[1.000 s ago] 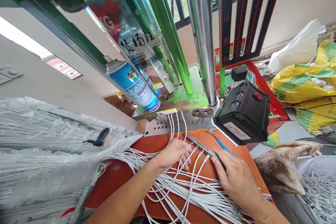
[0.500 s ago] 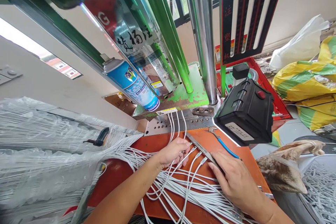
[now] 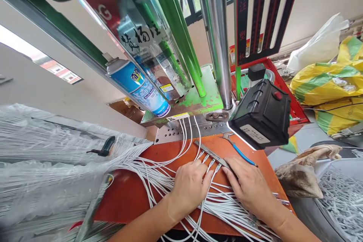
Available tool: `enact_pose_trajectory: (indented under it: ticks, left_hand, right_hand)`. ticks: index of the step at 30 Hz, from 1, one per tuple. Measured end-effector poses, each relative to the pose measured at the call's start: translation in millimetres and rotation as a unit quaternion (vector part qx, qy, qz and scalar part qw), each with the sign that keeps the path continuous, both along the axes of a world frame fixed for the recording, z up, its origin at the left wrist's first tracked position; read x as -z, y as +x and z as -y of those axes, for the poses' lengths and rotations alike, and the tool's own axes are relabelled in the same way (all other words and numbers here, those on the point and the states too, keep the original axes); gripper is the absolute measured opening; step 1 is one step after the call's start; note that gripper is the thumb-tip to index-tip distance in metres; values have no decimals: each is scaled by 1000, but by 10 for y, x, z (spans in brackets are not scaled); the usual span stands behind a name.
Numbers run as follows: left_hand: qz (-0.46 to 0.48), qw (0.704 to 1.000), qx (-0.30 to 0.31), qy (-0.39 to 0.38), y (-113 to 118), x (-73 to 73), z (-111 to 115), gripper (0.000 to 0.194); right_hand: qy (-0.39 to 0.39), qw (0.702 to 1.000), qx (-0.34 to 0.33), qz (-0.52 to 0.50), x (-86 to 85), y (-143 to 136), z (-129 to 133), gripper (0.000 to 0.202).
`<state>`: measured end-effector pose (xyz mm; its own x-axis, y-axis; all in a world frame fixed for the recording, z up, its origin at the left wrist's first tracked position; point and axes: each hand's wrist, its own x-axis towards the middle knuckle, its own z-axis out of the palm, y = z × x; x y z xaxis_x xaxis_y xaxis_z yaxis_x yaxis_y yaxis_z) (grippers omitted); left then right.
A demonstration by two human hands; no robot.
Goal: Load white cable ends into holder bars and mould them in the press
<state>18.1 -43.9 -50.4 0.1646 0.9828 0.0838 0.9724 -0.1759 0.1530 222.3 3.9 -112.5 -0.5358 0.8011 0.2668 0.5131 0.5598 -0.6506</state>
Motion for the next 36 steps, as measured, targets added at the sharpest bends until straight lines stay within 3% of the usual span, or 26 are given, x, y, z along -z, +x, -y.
enact_pose_trajectory:
  ticks: [7,14,22,31,36]
  left_hand:
    - [-9,1000,30,0,-36,116,-134,24]
    - [-14,999,40,23,47,59,11,18]
    - [11,999,38,-11,163,167,-11,24]
    - [11,996,54,71,174,254,58,19]
    - [14,999,39,10,209,203,56,20]
  right_hand:
    - [22,999,-23,14,-27,-6,-8,21]
    - [36,999,9,36,-54,-52,-1,27]
    - [19,999,7,36,-115,-30,20,26]
    - [5,1000,-19,22,-122,-20,-7,25]
    - [30,999,-12,38,-124,-37,6,24]
